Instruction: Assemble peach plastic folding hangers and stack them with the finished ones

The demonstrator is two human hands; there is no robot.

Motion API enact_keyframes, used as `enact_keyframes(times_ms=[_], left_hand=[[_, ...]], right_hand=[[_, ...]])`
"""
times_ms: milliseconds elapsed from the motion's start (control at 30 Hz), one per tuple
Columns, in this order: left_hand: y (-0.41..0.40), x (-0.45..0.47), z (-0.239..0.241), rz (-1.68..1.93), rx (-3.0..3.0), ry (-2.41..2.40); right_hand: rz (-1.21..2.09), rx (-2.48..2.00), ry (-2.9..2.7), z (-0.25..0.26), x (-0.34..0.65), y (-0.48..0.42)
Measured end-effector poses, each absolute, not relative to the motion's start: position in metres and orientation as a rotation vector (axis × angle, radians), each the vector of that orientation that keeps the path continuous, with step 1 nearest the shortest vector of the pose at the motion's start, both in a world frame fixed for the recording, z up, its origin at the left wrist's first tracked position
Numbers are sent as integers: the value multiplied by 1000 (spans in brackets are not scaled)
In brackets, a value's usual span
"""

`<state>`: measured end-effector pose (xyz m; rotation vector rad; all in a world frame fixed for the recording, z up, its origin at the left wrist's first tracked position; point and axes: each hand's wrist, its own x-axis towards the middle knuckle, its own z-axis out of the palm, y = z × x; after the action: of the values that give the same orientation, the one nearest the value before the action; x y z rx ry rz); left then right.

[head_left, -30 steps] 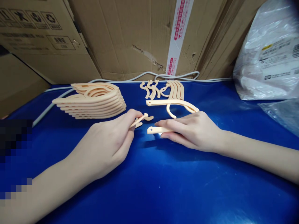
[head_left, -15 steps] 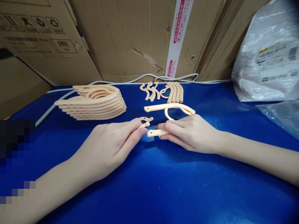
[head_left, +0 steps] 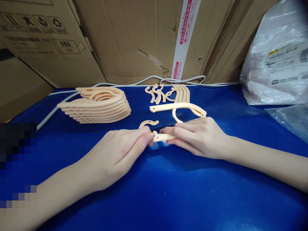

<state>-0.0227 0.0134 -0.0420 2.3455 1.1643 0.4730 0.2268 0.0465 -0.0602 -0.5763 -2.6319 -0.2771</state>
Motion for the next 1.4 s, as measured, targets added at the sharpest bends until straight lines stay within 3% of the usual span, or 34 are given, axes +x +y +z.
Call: enact_keyframes(times_ms=[367, 967, 1400], left_hand=[[17, -33, -61, 417, 2898, 1198], [15, -22, -42, 393, 3499, 1093], [14, -27, -42, 341, 2492, 1246]], right_hand=[[-237, -560, -2627, -58, 225, 46], [-33, -670, -2674, -54, 223, 45], [-441, -544, -2541, -55, 223, 41]])
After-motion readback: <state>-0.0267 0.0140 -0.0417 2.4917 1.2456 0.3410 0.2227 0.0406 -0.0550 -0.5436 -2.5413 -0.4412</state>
